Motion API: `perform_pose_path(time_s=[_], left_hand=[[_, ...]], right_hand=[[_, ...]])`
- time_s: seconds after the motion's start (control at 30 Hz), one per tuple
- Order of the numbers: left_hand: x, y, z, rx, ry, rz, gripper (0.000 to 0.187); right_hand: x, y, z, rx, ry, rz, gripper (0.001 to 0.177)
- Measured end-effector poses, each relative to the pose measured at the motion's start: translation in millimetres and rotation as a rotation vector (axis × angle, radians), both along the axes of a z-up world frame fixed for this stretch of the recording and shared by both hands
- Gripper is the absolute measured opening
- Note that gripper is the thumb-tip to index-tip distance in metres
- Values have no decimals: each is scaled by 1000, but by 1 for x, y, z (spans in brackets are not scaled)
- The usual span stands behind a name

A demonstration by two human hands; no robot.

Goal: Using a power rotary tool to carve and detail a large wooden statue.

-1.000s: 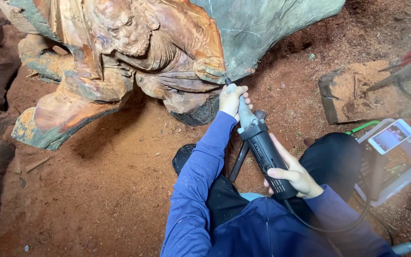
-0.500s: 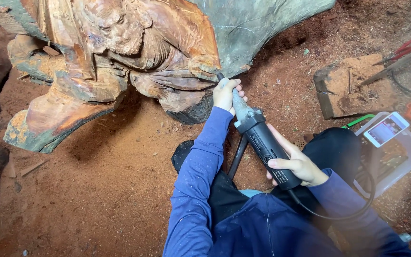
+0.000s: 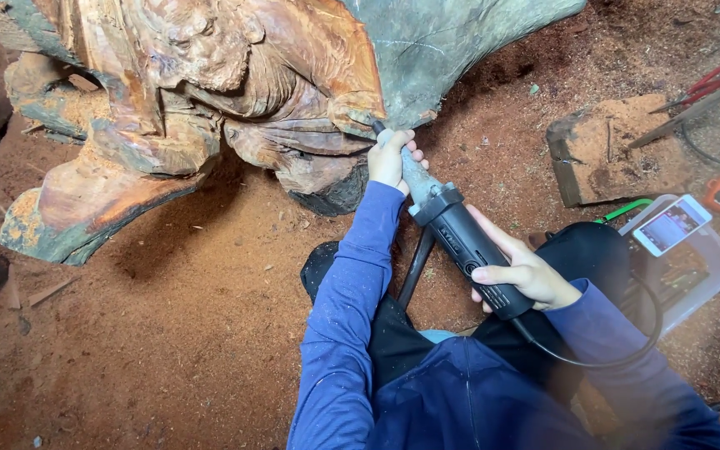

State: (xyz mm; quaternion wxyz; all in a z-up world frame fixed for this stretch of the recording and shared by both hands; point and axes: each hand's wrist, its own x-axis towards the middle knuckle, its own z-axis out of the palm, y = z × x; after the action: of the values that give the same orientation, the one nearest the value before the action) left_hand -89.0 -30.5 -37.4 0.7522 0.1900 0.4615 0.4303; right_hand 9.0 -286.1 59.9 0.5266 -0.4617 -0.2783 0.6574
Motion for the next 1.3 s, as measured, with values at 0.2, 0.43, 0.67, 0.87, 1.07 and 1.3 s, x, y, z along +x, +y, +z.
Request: perform_pose_path(time_s=[0.2, 0.43, 0.67, 0.87, 1.07, 1.3], left_hand=[[-5, 1, 13, -11, -38, 6, 15], [-9, 1, 23, -31, -94, 9, 19], [-15, 2, 31, -60, -163, -18, 17], [-16, 4, 35, -56, -189, -33, 17], [-17, 5, 37, -45, -235, -43, 24], [-20, 6, 44, -38, -312, -58, 28]], right_hand=[[4, 4, 1, -36, -33, 11, 99], [10, 9, -4, -20, -92, 42, 101], [17, 14, 0, -20, -151, 75, 103], [24, 18, 0, -22, -187, 103, 104], [35, 23, -15, -7, -227, 140, 106], [43, 31, -5, 16, -321, 206, 109]])
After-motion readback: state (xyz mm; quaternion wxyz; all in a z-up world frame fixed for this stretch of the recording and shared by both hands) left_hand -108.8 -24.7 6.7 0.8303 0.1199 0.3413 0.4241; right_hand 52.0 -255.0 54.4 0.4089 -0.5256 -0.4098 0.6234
